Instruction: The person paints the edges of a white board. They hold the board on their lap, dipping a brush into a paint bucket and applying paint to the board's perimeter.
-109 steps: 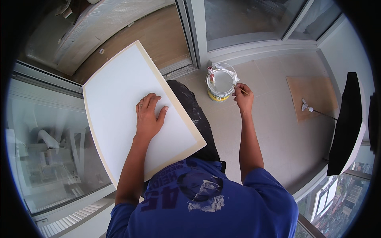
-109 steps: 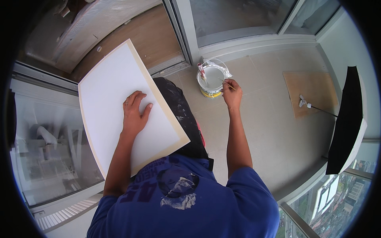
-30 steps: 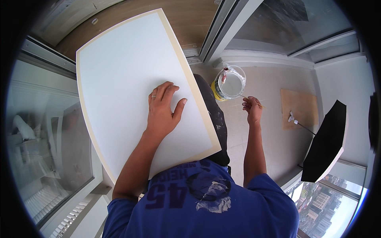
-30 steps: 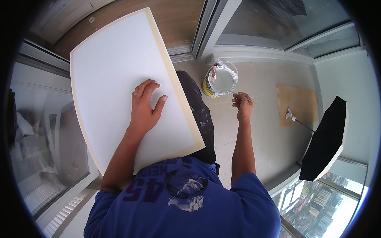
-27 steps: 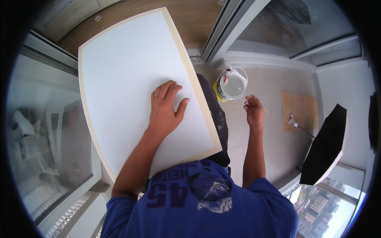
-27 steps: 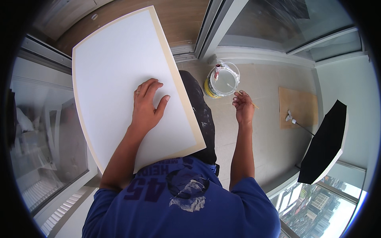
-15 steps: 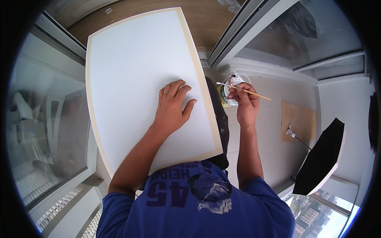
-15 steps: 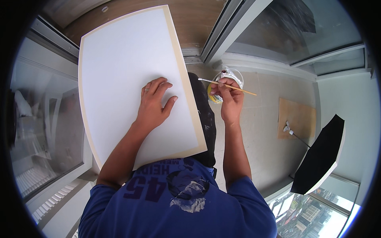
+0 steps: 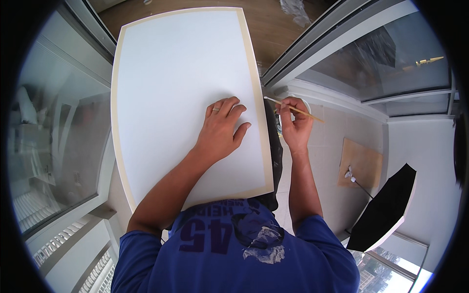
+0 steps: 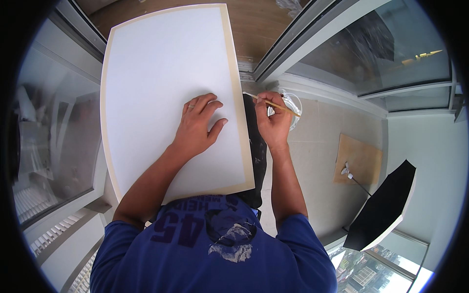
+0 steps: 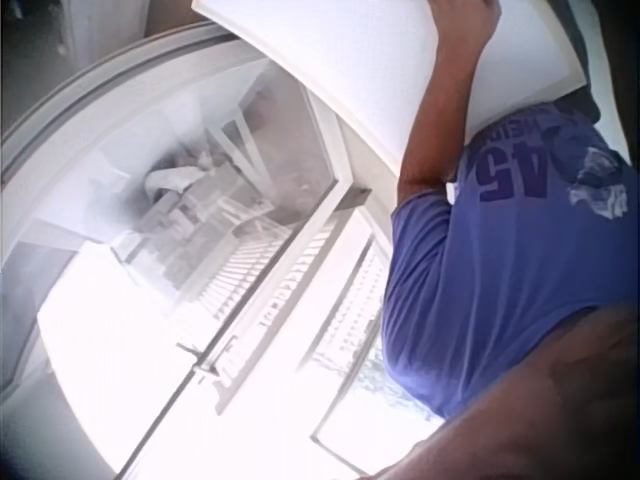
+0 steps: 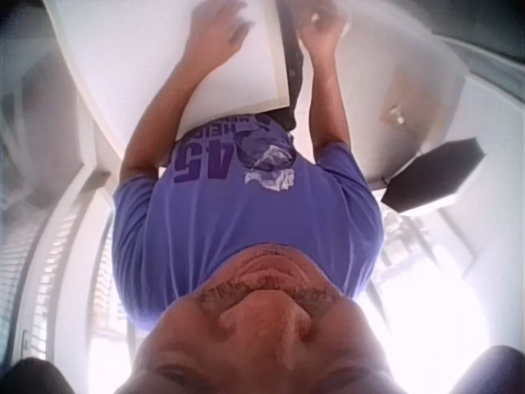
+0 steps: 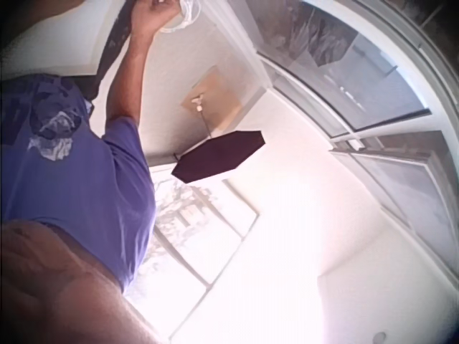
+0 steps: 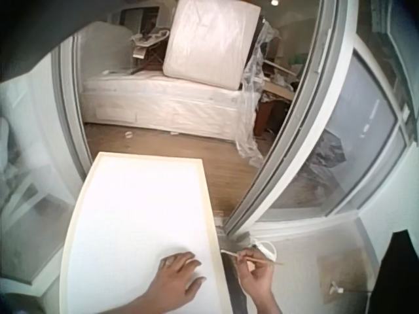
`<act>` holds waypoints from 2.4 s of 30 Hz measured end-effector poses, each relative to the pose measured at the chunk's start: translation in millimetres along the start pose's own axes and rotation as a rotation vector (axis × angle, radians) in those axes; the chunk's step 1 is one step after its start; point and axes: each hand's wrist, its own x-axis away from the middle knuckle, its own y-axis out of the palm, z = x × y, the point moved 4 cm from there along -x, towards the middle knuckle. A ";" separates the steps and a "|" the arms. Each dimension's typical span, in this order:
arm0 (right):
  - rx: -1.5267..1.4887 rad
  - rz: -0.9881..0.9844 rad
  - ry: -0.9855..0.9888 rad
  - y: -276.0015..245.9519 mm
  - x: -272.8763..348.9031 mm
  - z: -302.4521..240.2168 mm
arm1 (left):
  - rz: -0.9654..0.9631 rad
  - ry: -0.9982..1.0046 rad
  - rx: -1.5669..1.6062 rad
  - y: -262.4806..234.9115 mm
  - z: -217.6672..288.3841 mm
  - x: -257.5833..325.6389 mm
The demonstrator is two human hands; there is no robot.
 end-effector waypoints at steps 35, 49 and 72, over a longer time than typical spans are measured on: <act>0.278 -0.045 -0.150 6.6 -9.9 -3.4 | -0.002 0.006 -0.023 -0.3 -0.9 0.1; 0.278 -0.051 -0.139 9.4 -13.0 -8.0 | 0.003 0.005 -0.022 -0.2 -0.7 0.4; 0.299 -0.021 -0.151 16.4 -17.3 -19.6 | 0.000 0.004 -0.015 0.0 -1.6 0.7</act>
